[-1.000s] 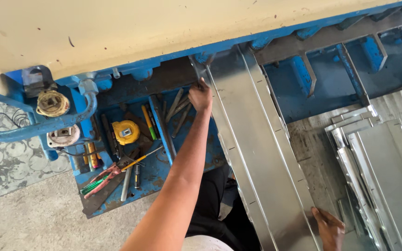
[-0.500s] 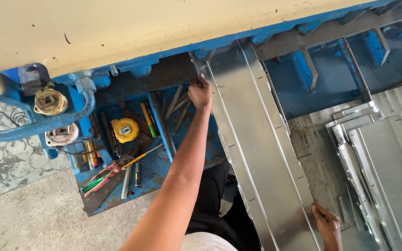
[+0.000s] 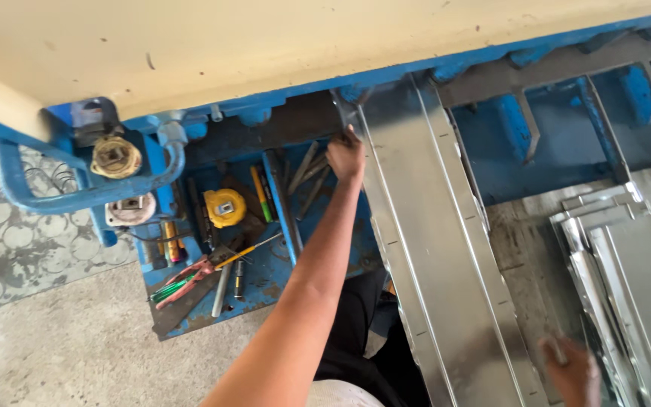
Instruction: The person operates a manual metal bending machine to shape rectangular metal sheets. They repeatedly insert the sheets into the machine's jaws, pull down the lever to bend the edges, and then remove the formed pieces. The process is repeated for multiple sheets in a continuous workflow.
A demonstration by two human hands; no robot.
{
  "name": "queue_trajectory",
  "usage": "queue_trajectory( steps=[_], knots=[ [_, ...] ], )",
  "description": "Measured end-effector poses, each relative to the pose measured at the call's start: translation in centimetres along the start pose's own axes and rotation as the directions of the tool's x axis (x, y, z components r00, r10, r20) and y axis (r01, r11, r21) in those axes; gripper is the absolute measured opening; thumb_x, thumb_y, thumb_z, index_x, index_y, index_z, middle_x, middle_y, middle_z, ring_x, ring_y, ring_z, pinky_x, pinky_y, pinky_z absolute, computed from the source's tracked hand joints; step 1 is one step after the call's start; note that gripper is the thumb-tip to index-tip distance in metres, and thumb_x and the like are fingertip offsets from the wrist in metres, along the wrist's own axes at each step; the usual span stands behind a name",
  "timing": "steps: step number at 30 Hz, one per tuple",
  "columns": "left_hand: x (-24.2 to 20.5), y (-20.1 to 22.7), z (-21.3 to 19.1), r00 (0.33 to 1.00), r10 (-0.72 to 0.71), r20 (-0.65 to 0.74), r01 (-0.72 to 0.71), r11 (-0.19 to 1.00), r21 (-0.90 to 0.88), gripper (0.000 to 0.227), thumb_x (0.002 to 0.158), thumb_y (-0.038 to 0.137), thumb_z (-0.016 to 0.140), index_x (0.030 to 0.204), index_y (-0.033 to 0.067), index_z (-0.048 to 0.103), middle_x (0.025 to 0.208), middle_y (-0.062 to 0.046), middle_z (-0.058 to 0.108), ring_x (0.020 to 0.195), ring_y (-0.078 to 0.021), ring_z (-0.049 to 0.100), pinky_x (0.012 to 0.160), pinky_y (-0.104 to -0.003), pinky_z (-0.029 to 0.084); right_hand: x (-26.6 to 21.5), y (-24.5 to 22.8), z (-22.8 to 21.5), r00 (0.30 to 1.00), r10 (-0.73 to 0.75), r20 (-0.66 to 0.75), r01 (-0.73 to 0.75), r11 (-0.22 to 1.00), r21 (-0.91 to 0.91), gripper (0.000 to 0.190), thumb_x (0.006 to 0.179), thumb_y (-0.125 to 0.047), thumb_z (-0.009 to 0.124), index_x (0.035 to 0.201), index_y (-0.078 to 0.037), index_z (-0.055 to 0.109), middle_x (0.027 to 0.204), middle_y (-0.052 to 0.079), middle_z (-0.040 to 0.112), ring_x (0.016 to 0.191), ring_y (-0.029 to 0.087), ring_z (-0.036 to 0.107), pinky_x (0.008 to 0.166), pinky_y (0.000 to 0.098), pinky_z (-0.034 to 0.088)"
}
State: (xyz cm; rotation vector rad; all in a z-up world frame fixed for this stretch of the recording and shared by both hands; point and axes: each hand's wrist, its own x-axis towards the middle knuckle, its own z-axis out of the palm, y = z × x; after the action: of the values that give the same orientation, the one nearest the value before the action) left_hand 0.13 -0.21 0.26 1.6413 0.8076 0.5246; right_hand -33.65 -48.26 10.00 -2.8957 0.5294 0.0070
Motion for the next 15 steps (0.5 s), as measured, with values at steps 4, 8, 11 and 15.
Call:
queue_trajectory(
  steps=[4,8,11,15],
  knots=[
    [-0.2,0.1,0.0,0.999,0.016,-0.029,-0.016,1.0,0.001,0.039,0.098,0.034,0.06,0.086,-0.0005,0.075,0.082,-0.028,0.072,0.08,-0.0481,0.071,0.073,-0.056,0.055,7.5,-6.6,-1.2,0.995,0.054,-0.079,-0.033,0.97,0.243,0.043,0.105,-0.038,0.07,0.136,-0.009,0.073,0.122,0.021,0.074,0.115,0.031,0.07,0.097,0.0441,0.053],
    [-0.2,-0.3,0.3,0.995,0.085,-0.059,-0.088,0.995,-0.04,0.038,0.098,0.033,0.059,0.086,0.0008,0.075,0.082,-0.028,0.071,0.079,-0.0486,0.07,0.071,-0.056,0.054,18.8,-18.8,0.7,0.987,-0.128,-0.097,0.151,0.944,0.292,0.042,0.101,-0.03,0.067,0.141,-0.016,0.067,0.136,0.013,0.069,0.122,0.027,0.063,0.099,0.0421,0.049],
    [-0.1,-0.5,0.6,0.994,0.073,-0.085,-0.076,0.996,-0.037,0.039,0.097,0.033,0.063,0.081,-0.0008,0.073,0.079,-0.029,0.07,0.079,-0.0493,0.069,0.07,-0.055,0.054,24.7,-26.4,4.4,0.892,-0.417,-0.176,0.45,0.857,0.249,0.047,0.102,-0.037,0.067,0.14,-0.009,0.063,0.14,0.019,0.064,0.125,0.035,0.062,0.101,0.0449,0.05],
    [0.0,-0.1,0.6,0.996,0.049,-0.073,-0.051,0.998,-0.025,0.039,0.096,0.032,0.064,0.079,-0.002,0.073,0.078,-0.03,0.069,0.076,-0.0498,0.069,0.068,-0.056,0.053,26.6,-31.0,9.2,0.954,-0.294,0.063,0.262,0.914,0.311,0.044,0.103,-0.035,0.063,0.142,-0.014,0.064,0.139,0.017,0.065,0.129,0.031,0.063,0.108,0.0396,0.05]
  ],
)
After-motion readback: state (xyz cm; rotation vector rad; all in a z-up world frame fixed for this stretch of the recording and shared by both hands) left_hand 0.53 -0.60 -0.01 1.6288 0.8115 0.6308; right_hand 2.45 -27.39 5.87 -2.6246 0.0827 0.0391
